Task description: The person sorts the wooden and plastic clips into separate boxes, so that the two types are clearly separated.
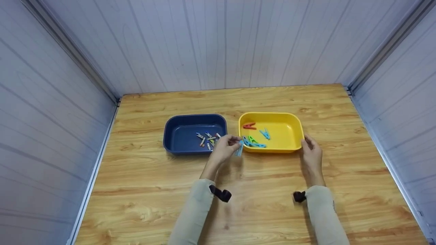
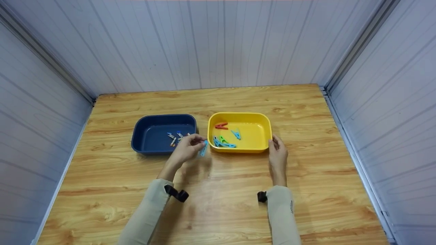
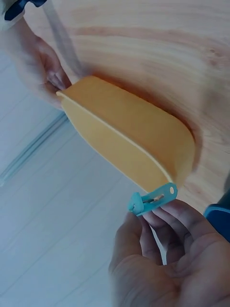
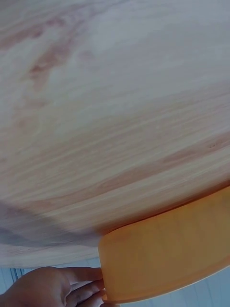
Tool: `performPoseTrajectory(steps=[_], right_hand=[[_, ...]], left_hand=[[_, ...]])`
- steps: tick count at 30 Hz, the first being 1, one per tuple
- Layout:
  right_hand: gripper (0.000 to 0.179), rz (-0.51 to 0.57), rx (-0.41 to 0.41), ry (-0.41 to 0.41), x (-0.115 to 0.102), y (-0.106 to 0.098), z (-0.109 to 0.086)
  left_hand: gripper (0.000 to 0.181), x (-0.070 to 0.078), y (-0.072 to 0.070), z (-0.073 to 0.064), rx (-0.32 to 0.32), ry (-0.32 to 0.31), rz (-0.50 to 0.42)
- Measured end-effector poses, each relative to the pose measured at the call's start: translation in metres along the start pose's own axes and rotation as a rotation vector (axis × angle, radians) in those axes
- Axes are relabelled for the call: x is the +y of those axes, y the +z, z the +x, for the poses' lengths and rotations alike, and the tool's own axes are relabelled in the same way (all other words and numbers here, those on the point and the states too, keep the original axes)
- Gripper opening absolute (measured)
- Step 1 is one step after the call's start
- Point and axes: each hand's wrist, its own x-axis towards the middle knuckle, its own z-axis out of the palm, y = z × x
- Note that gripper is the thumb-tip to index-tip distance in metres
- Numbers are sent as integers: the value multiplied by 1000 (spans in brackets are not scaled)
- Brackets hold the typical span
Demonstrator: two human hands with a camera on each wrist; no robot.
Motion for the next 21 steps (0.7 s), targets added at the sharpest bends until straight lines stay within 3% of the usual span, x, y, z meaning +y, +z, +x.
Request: performPoseTrajectory(steps=[8,14,19,21], right_hand=[[48,73,-8,33,-3,-2,-2],[47,86,-26,34,-13,2,-11],[48,123,-51,35,-12,3,-10],[49,92,-39,16,-8,3,-7]], left_hand=[[15,9,13,19,42,-42,21],[15,17,22,29,97,-16,50],[12,23,27,34,113,-67,19],[11,25,28,36,115,-76,8]])
